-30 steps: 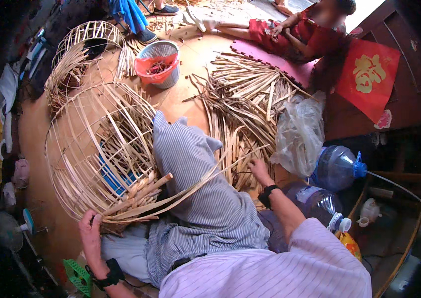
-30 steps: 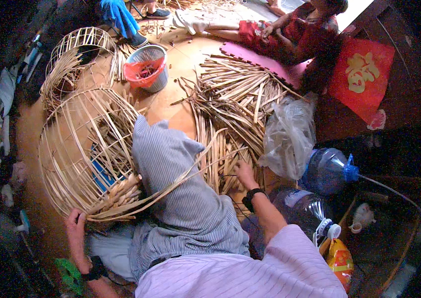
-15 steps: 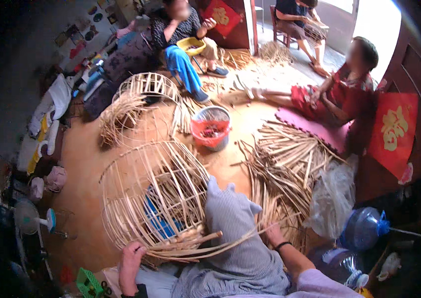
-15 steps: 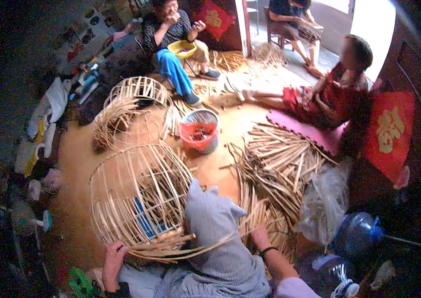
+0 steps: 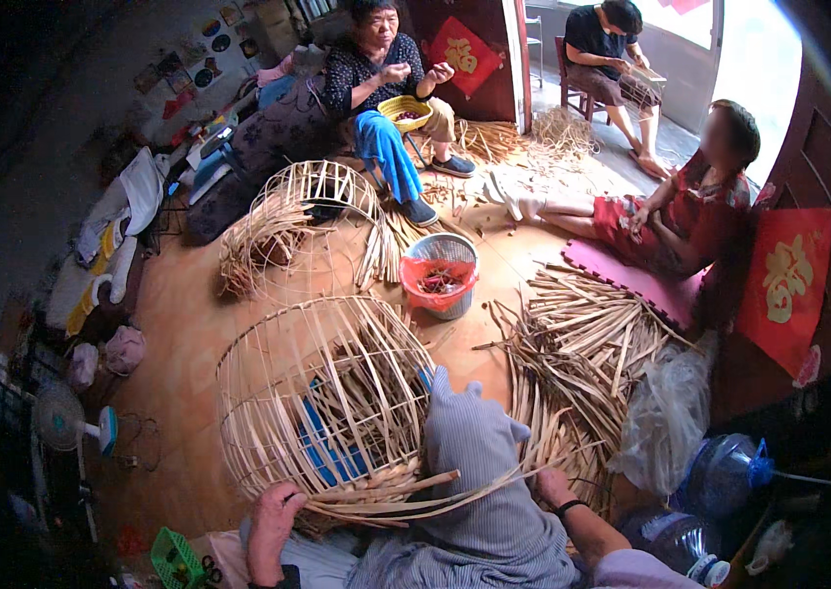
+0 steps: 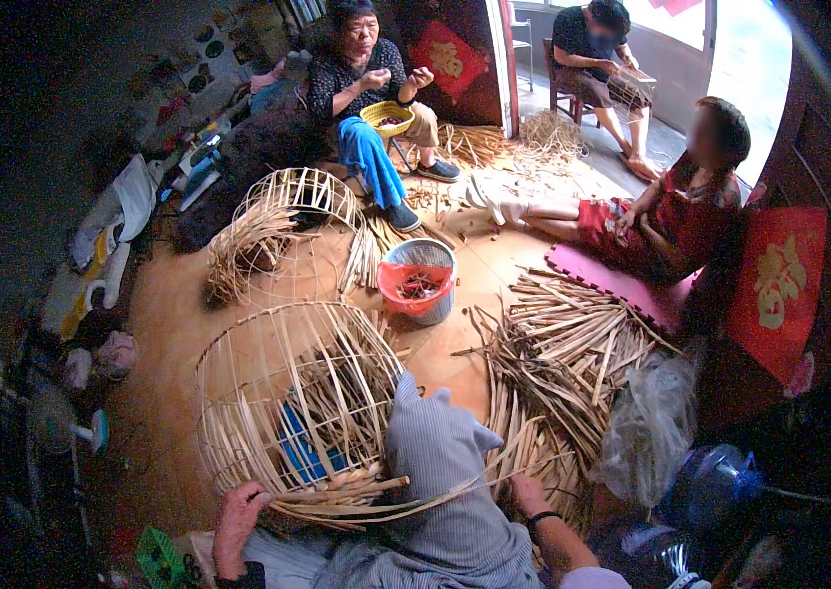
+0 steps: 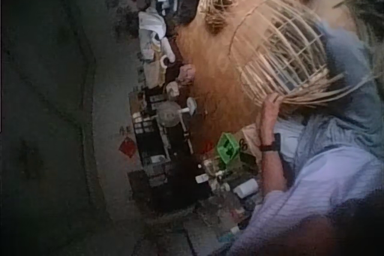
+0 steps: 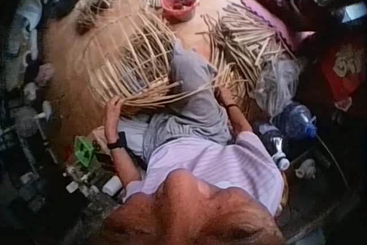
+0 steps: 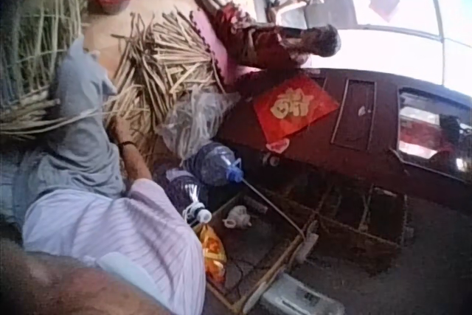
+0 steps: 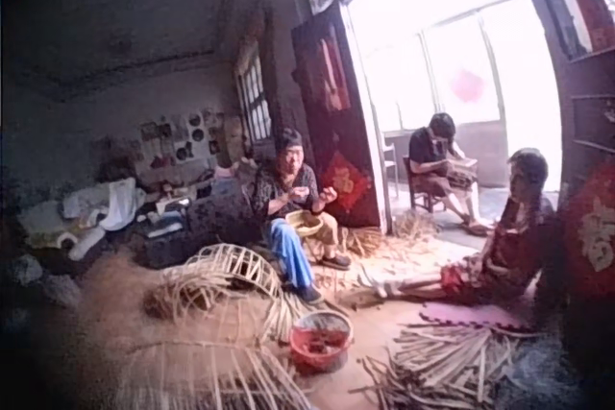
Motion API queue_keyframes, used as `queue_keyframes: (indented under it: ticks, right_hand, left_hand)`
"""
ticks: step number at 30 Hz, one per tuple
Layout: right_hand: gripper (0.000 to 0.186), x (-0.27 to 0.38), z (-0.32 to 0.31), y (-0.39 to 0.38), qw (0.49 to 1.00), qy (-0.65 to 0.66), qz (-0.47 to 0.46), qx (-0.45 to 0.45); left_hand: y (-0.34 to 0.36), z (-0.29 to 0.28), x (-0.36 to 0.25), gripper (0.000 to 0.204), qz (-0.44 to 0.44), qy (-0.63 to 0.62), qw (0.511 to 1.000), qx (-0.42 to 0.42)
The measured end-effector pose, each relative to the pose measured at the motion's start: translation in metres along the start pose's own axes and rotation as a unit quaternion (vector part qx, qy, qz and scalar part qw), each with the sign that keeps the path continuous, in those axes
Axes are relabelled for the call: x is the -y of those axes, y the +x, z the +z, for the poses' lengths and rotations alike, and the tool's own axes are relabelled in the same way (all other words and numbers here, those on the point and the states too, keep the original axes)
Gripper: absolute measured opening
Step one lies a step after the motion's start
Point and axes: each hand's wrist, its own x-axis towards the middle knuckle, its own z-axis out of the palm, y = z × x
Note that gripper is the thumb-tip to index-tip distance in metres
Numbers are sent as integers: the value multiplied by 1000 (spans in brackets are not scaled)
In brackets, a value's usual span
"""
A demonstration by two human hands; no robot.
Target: Weaving a large basket or cage from bamboo strips.
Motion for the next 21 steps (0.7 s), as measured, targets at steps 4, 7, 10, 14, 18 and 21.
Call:
queue_keyframes:
  ticks: [4, 7, 10, 14, 18, 21]
  right_hand:
    - [20, -8, -26, -6, 997, 6, 19, -69]
    - [17, -9, -47, -6, 993, 12, 31, -111]
    - [16, -17, -71, -8, 982, 54, 72, -166]
    - [12, -10, -119, -17, 971, 67, 72, -220]
    - [15, 2, -149, -26, 965, 68, 50, -248]
    - [13, 15, -167, -35, 970, 92, 14, -225]
  left_hand:
    - [4, 2, -11, 12, 17, -3, 1000, 1]
    - [-4, -1, -13, 14, 8, -16, 1000, -19]
    - [-1, 0, -10, 15, 25, 4, 999, -25]
    - [0, 0, -15, 16, 23, 7, 1000, -18]
    - [-1, 2, -14, 16, 24, 11, 999, -27]
    - [-2, 1, -18, 16, 18, 10, 999, -30]
